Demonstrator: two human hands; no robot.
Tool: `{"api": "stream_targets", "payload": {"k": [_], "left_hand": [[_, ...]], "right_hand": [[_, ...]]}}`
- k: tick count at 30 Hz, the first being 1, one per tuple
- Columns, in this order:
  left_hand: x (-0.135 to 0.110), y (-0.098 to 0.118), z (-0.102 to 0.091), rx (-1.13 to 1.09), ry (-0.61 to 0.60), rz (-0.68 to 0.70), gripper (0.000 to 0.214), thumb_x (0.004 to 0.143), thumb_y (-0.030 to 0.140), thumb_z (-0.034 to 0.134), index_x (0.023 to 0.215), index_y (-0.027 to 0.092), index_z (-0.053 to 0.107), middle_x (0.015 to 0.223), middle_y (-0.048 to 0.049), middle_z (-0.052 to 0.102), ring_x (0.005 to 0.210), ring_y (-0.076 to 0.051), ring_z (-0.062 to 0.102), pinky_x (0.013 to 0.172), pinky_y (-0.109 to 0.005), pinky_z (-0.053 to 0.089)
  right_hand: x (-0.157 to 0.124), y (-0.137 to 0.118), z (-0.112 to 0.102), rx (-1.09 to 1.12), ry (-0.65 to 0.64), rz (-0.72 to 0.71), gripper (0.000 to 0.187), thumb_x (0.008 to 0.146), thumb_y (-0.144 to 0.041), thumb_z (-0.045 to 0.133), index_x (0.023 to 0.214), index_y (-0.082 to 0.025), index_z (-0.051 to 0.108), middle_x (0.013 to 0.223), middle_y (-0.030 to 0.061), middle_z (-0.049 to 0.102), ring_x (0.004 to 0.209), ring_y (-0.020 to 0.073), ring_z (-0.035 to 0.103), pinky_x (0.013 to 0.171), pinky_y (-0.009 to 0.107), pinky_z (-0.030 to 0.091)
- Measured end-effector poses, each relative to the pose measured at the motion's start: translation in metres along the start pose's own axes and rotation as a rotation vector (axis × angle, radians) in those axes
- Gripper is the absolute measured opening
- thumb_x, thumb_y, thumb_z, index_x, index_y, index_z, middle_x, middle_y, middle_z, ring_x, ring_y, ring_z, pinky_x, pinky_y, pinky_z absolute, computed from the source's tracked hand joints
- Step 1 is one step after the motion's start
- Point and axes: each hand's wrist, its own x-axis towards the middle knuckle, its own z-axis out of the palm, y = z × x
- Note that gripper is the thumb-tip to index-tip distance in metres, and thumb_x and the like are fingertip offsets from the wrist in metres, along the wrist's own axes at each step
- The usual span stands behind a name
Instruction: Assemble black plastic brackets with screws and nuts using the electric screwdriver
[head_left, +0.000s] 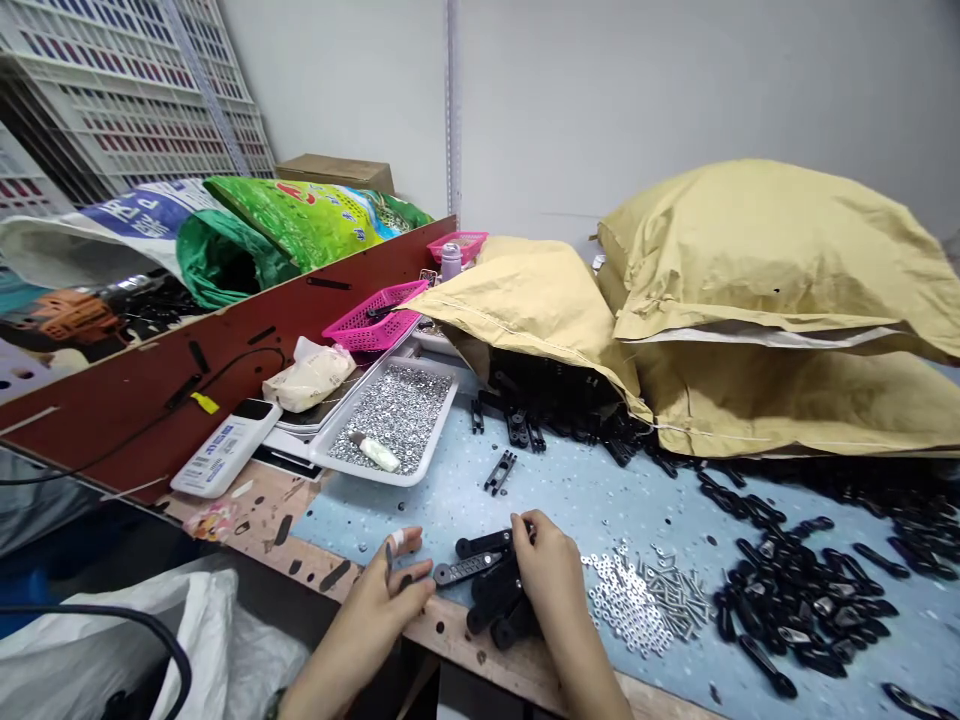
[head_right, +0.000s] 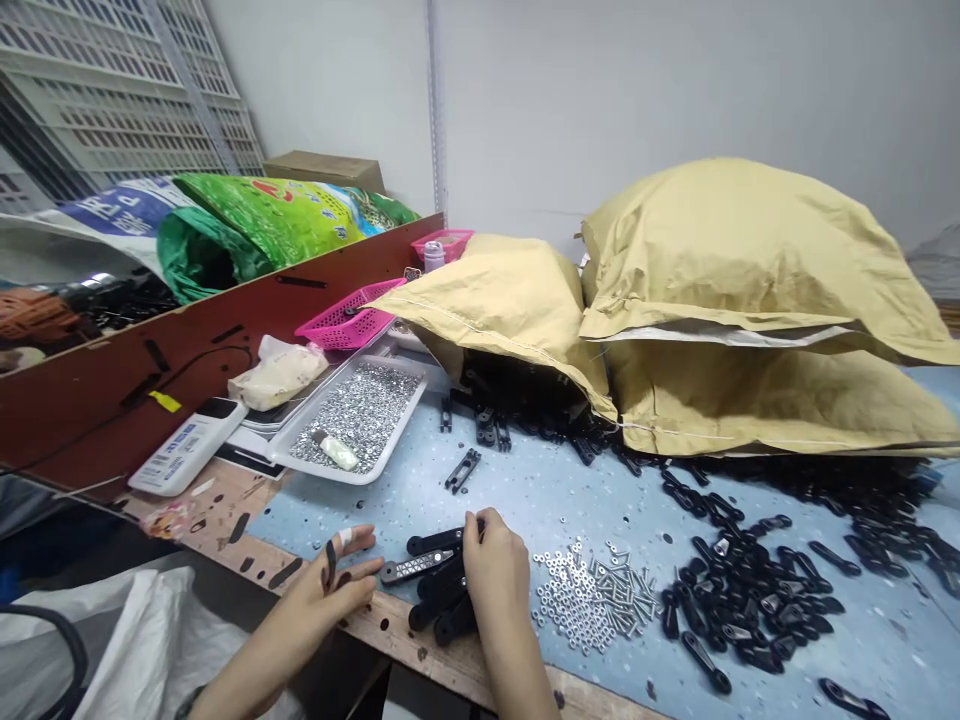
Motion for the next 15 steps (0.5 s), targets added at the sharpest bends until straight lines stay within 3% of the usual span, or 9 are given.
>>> {"api": "stream_targets", "payload": {"k": [2,5,7,9,12,15], "left_hand": [[0.007,-0.011,0.004,0.206,0.018,0.169,0.04,0.071,0.03,0.066,0.108,0.019,0.054,0.119,-0.0117,0.056,0.105,-0.027,0.06,0.089,-0.038,0.049],[0.013,-0.012,0.014,0.431,0.033,0.312,0.016,0.078,0.028,0.055,0.09,0.019,0.06,0.092,-0.0069,0.063,0.087,-0.025,0.064,0.083,-0.04,0.049],[0.013,-0.004,0.017,0.488,0.054,0.324,0.019,0.079,0.029,0.053,0.094,0.019,0.061,0.093,-0.0073,0.063,0.089,-0.026,0.062,0.082,-0.041,0.048],[0.008,0.007,0.014,0.438,0.03,0.274,0.032,0.079,0.031,0.056,0.109,0.021,0.059,0.11,-0.0087,0.06,0.097,-0.027,0.059,0.085,-0.04,0.047],[-0.003,0.023,0.005,0.18,-0.236,0.138,0.054,0.076,0.033,0.061,0.129,0.025,0.049,0.133,-0.007,0.049,0.103,-0.025,0.055,0.09,-0.039,0.045],[-0.01,0.035,0.003,-0.083,-0.598,0.077,0.063,0.073,0.032,0.065,0.133,0.027,0.047,0.136,-0.0042,0.048,0.11,-0.026,0.053,0.096,-0.041,0.041]], "right_hand": [[-0.003,-0.005,0.003,-0.145,0.003,0.024,0.019,0.089,-0.029,0.046,0.09,-0.019,0.063,0.066,0.0065,0.067,0.061,0.0236,0.063,0.054,0.029,0.037],[-0.005,-0.007,0.006,-0.348,0.065,-0.044,0.019,0.091,-0.028,0.044,0.084,-0.02,0.06,0.079,0.0069,0.065,0.072,0.0229,0.062,0.06,0.029,0.04],[-0.007,-0.007,0.004,-0.339,0.164,-0.166,0.02,0.091,-0.028,0.045,0.082,-0.019,0.06,0.088,0.009,0.061,0.082,0.0249,0.059,0.069,0.034,0.043],[-0.01,-0.01,-0.004,-0.169,0.206,-0.316,0.018,0.092,-0.026,0.044,0.091,-0.018,0.06,0.094,0.0104,0.058,0.089,0.0256,0.056,0.077,0.038,0.044],[-0.017,-0.025,-0.021,0.22,0.05,-0.525,0.022,0.093,-0.019,0.04,0.11,-0.021,0.053,0.105,0.0096,0.055,0.098,0.0214,0.054,0.082,0.035,0.046],[-0.025,-0.05,-0.037,0.37,-0.185,-0.706,0.038,0.089,-0.012,0.045,0.125,-0.024,0.044,0.117,0.0088,0.052,0.109,0.0203,0.049,0.091,0.035,0.044]]}}
